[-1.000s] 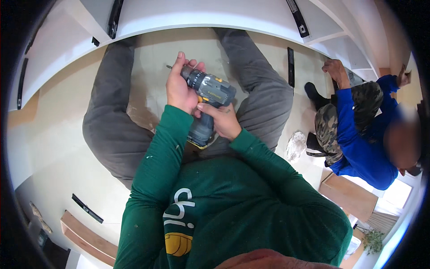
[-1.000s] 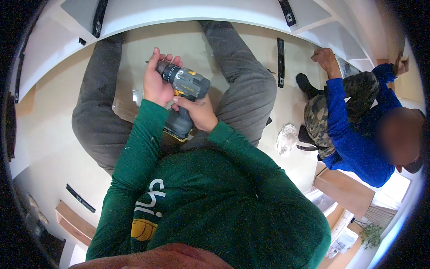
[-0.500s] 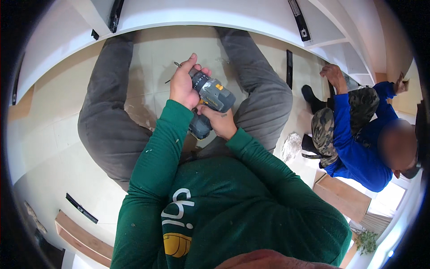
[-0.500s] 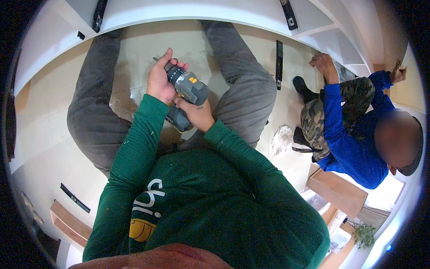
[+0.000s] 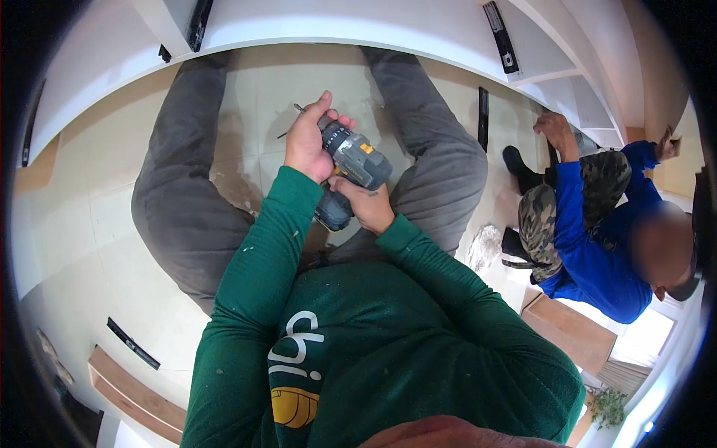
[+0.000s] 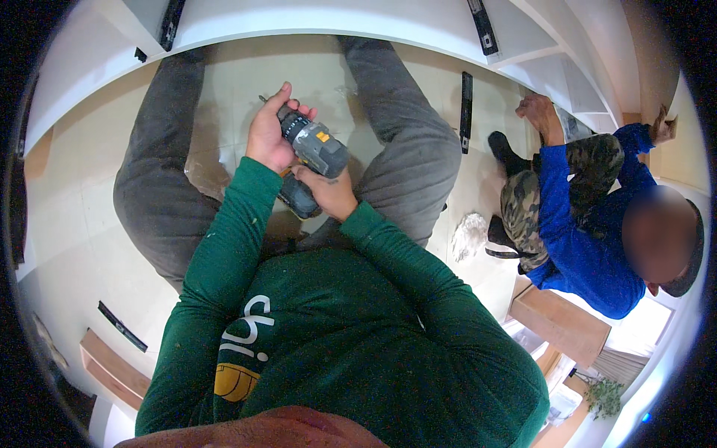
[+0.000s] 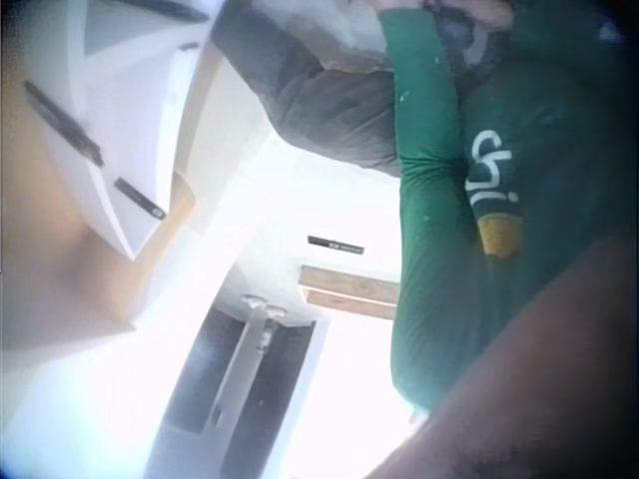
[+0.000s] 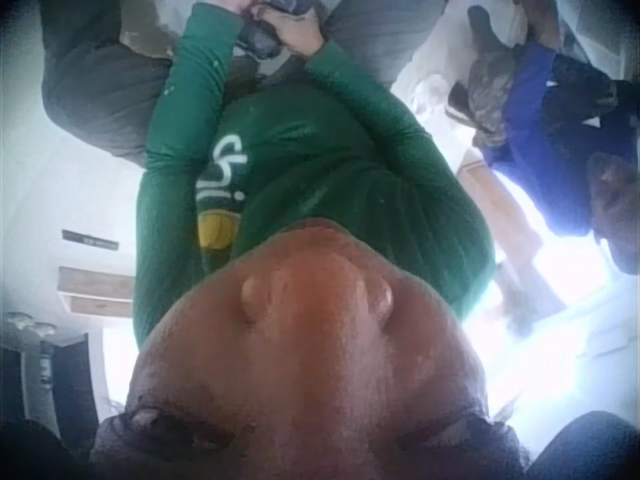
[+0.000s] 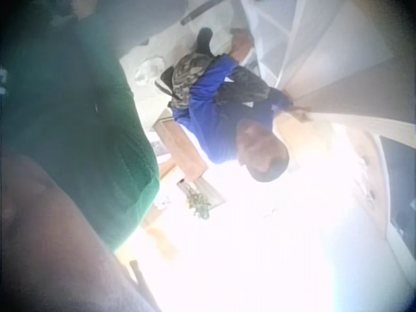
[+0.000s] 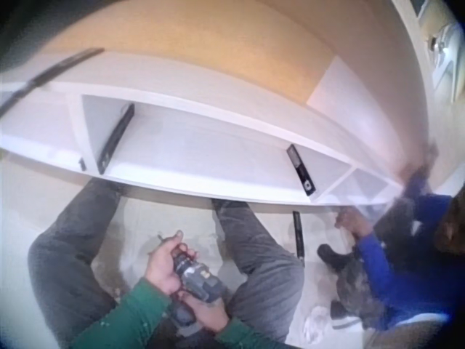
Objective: The person assembles a white cabinet by attaching metal drawer slides to the interior sides using a cordless drill and screws. They position the slides, align them, and drive screws to secure them in place.
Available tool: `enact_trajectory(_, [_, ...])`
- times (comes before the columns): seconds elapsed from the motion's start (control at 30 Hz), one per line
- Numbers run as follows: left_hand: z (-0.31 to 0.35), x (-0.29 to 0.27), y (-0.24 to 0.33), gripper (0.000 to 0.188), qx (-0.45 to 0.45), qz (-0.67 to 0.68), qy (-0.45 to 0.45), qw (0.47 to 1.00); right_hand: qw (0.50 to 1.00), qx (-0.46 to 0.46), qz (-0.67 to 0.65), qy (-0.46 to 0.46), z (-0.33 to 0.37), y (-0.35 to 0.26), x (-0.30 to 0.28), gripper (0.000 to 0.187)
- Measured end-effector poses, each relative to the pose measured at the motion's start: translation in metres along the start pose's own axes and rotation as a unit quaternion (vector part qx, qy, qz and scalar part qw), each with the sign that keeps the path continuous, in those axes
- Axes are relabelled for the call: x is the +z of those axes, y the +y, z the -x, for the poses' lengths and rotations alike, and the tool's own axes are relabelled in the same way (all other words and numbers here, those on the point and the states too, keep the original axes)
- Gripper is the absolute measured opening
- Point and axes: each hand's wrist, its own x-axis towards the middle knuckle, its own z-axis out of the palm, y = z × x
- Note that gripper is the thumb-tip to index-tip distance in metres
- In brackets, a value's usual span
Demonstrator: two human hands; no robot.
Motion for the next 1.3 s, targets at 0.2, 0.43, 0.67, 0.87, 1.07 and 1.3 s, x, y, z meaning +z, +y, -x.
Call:
enact_trajectory(0.2, [-0.006,0.001,0.003,0.028,0.006,0.004,-0.008,1.0,1.0,0.009,-0.015,-0.003,-0.006,-0.002,0.003,0.022])
enact_trajectory(0.43, [-0.052,0.035,0.005,0.039,0.001,0.068,0.017,0.998,0.994,0.031,-0.084,0.069,-0.043,-0.025,0.007,0.034])
enact_trajectory(0.67, [-0.089,0.019,0.007,0.039,-0.033,0.056,0.017,0.998,0.982,0.109,-0.121,0.099,-0.065,-0.039,0.024,0.027])
enact_trajectory(0.87, [-0.123,-0.006,0.007,0.04,-0.021,0.061,0.047,0.997,0.98,0.158,-0.095,0.076,-0.081,-0.031,0.032,0.02])
enact_trajectory(1.07, [-0.121,-0.012,0.014,0.041,-0.014,0.034,0.039,0.999,0.978,0.174,-0.084,0.08,-0.086,-0.028,0.035,0.016])
enact_trajectory(1.3, [-0.129,-0.023,0.01,0.044,0.0,-0.007,0.034,0.999,0.967,0.193,-0.14,0.087,-0.088,-0.026,0.032,0.015])
